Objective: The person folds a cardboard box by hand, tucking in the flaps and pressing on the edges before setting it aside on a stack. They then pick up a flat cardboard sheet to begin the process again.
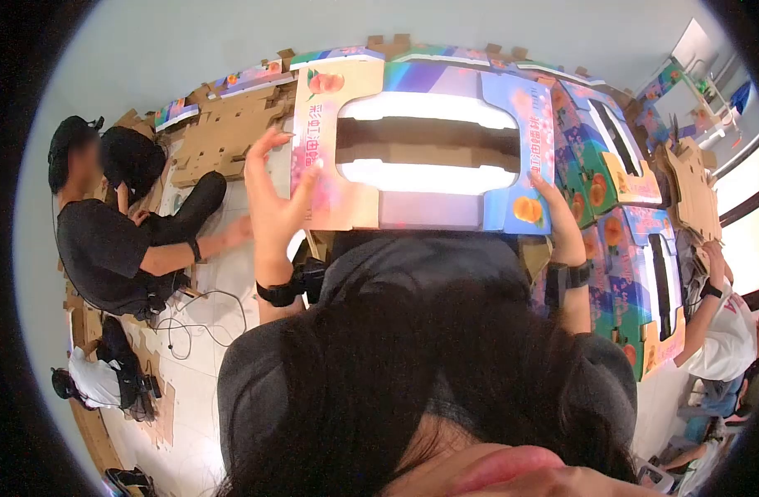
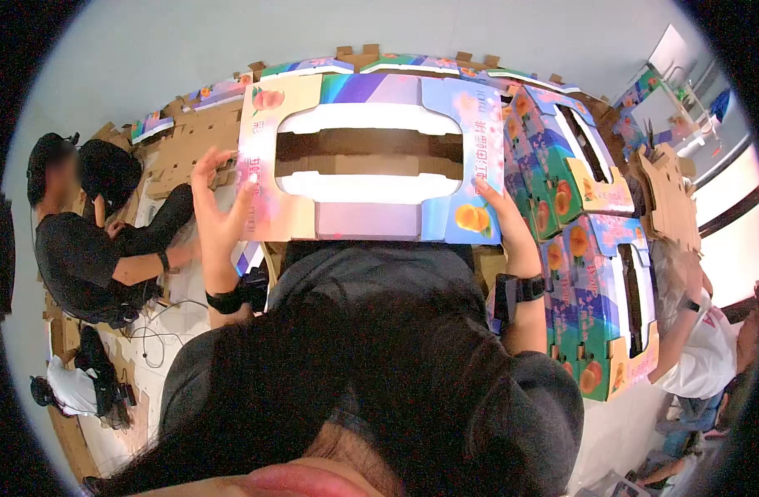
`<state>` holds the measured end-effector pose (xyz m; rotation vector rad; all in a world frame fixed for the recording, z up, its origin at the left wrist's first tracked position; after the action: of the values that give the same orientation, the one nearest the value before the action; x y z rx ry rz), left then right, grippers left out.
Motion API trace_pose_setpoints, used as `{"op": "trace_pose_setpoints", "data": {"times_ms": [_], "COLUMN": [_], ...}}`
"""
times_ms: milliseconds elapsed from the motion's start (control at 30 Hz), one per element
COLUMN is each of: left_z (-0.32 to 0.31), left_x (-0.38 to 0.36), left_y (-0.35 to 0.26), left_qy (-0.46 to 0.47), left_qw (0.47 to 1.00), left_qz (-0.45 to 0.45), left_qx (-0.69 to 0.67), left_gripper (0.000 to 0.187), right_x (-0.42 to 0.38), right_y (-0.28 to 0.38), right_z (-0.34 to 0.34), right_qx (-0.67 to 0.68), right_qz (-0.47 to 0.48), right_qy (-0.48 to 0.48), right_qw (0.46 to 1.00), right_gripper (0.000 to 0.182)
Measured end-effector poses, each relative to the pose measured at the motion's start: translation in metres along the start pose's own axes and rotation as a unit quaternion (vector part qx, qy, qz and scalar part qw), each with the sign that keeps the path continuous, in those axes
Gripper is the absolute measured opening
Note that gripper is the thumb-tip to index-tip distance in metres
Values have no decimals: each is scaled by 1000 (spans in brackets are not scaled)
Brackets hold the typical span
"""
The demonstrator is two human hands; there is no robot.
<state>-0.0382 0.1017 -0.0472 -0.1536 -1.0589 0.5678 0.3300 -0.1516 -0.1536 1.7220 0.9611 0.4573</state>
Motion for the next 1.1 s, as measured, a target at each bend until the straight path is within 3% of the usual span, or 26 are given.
{"op": "trace_pose_setpoints", "data": {"times_ms": [167,400,500,533,567,600,667,767,800,900,1000,1100], "left_z": [-47,-63,-67,-69,-73,-75,-70,-71,-73,-73,-73,-75], "left_x": [-39,-65,-86,-86,-86,-87,-80,-81,-83,-82,-79,-81], "left_y": [133,116,118,120,121,121,106,103,103,98,89,94], "left_qy": [61,325,429,415,400,385,380,372,370,376,365,357], "left_qw": [949,863,764,760,756,749,744,736,733,726,707,736], "left_qz": [236,222,281,309,338,367,385,403,408,412,434,400], "left_qx": [-200,-317,-392,-392,-394,-395,-392,-397,-400,-403,-422,-413], "left_gripper": [77,78,74,73,73,72,69,67,66,64,65,65], "right_x": [-2,-3,16,20,16,1,-38,-62,-65,-57,-45,-41], "right_y": [1,10,7,8,22,45,85,95,93,61,47,40], "right_z": [3,-2,12,16,25,12,-38,-88,-108,-134,-137,-131], "right_qx": [18,21,-26,-52,-213,-366,-564,-582,-571,-643,-655,-652], "right_qz": [-7,-20,-2,8,126,238,412,513,482,415,395,342], "right_qy": [-3,-15,-10,-8,-64,-118,-199,-44,46,148,159,158], "right_qw": [1000,999,1000,999,967,892,688,630,663,627,625,659], "right_gripper": [58,51,51,53,55,58,67,67,79,95,109,113]}}
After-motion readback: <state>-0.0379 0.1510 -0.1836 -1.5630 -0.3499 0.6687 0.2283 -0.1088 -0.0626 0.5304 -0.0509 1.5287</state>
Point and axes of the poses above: each hand's wrist, its own x-axis towards the middle knuckle, its own z-axis out of the back of the hand, y = z × x, the point moved 6 cm from there along x, towards the middle knuckle, and after that the axes turned 12 degrees about x, right-handed, at the moved point
